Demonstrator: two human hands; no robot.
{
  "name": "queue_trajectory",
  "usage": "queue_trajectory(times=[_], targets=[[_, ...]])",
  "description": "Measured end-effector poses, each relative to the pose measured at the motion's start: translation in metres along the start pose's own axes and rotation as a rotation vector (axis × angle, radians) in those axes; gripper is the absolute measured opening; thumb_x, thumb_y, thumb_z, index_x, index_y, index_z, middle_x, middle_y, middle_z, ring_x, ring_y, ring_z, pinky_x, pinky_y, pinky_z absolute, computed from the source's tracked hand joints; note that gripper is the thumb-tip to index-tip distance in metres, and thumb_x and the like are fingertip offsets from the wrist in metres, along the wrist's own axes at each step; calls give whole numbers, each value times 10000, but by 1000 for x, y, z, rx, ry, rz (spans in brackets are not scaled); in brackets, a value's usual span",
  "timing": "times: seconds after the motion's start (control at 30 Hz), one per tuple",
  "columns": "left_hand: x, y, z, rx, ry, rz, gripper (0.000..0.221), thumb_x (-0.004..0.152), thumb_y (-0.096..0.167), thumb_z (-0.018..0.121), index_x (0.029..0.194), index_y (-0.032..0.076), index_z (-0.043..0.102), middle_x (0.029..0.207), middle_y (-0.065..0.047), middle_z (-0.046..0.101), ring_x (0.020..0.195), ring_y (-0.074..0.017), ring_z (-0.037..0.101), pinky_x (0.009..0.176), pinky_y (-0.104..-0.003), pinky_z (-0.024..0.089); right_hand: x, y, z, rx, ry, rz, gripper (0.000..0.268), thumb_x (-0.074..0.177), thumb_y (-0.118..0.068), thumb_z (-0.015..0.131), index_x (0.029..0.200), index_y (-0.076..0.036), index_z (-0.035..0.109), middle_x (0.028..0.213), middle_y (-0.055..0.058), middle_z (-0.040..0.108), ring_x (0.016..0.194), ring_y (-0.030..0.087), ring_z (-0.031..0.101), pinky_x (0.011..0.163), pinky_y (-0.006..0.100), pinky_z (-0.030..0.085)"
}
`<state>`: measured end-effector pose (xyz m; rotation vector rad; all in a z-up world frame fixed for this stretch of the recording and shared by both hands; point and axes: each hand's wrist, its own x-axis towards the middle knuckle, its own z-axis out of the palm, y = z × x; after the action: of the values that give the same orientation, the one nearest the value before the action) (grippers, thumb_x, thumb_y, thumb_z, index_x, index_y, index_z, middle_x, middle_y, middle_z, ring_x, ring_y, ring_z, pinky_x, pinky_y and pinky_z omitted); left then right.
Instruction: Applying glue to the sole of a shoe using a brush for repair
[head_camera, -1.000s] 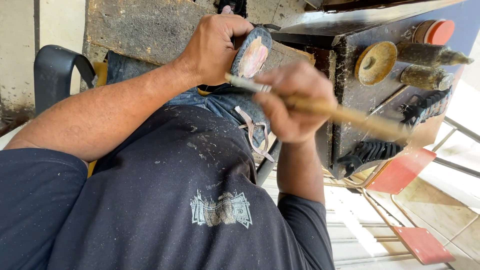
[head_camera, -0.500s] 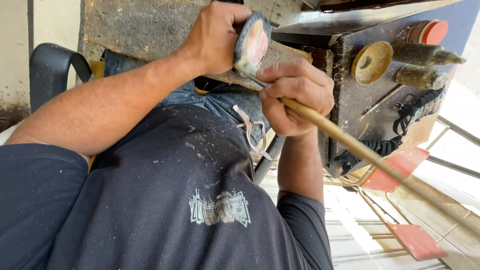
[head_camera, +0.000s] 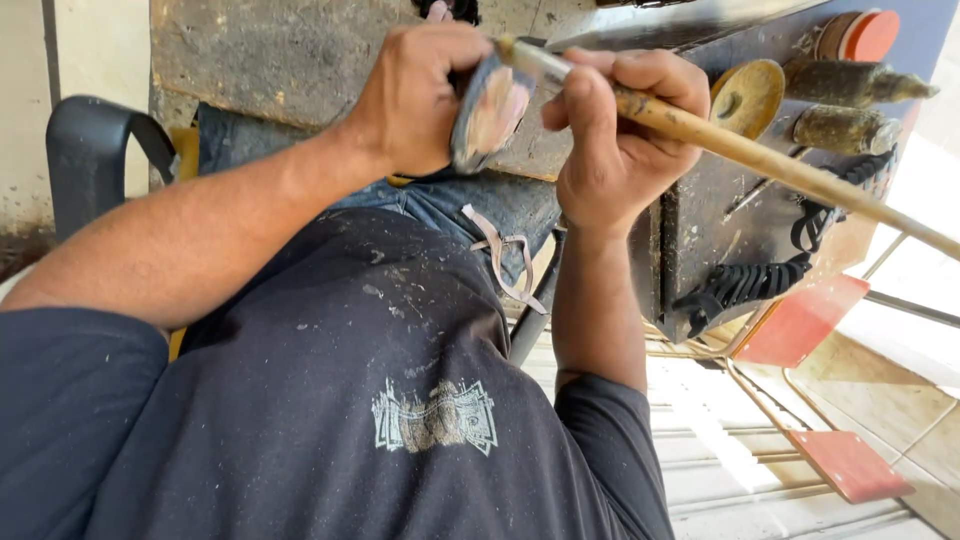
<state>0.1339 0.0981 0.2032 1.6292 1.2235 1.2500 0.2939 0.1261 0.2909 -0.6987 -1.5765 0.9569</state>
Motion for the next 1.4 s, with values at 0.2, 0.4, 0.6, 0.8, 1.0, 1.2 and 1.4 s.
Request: queue_trajectory(times=[0.2, 0.4, 0.6, 0.8, 1.0, 1.2, 1.4], targets=[[-31, 10, -1, -166, 87, 120, 136, 920, 0, 825, 955, -100, 739, 1045, -287, 738, 908, -334, 732, 733, -393, 584, -52, 23, -19, 91, 41, 218, 170, 1003, -8, 659, 994, -82, 507, 788, 127, 617, 539, 189, 643, 406, 260, 506], [-63, -11, -4, -92, 86, 64, 205, 979, 87, 789, 1045, -98, 731, 1132, -309, 724, 1007, -395, 739, 802, -454, 580, -103, 43, -4, -119, 66, 8, 182, 892, 32, 753, 863, -111, 644, 976, 66, 734, 879, 164, 734, 653, 254, 648], [-83, -31, -15, -83, 37, 114, 175, 955, -82, 758, 1044, -204, 670, 1069, -363, 709, 921, -419, 743, 744, -428, 640, -120, 75, -20, 14, 299, 297, 117, 967, 63, 682, 1012, -24, 618, 1048, 196, 684, 771, 226, 716, 684, 280, 674], [-96, -49, -30, -47, -39, 97, 467, 943, 173, 760, 1165, -222, 642, 1165, -370, 682, 1039, -470, 713, 862, -504, 605, -124, 99, -42, 113, 174, 246, 103, 968, 79, 643, 955, -21, 665, 928, 157, 719, 683, 219, 718, 576, 279, 657], [-105, -67, -33, -18, -74, 78, 349, 1009, -5, 769, 1225, -242, 633, 1158, -379, 690, 1044, -470, 717, 917, -500, 621, -129, 124, -61, 35, 225, 272, 124, 939, 87, 660, 957, -35, 651, 905, 159, 711, 652, 195, 670, 550, 273, 610], [-112, -62, -38, 57, -93, -39, 284, 1034, -47, 798, 1246, -201, 688, 1209, -336, 708, 1091, -433, 722, 960, -471, 603, -135, 138, -72, 42, 165, 306, 103, 986, 61, 662, 978, -42, 657, 892, 136, 707, 634, 197, 676, 501, 253, 609], [-112, -67, -38, 145, -91, 78, 473, 953, 150, 915, 1228, -173, 706, 1196, -339, 705, 1072, -444, 732, 964, -491, 616, -123, 135, -60, 131, 58, 284, 138, 961, 87, 670, 963, -51, 669, 921, 125, 714, 700, 203, 689, 564, 247, 619]])
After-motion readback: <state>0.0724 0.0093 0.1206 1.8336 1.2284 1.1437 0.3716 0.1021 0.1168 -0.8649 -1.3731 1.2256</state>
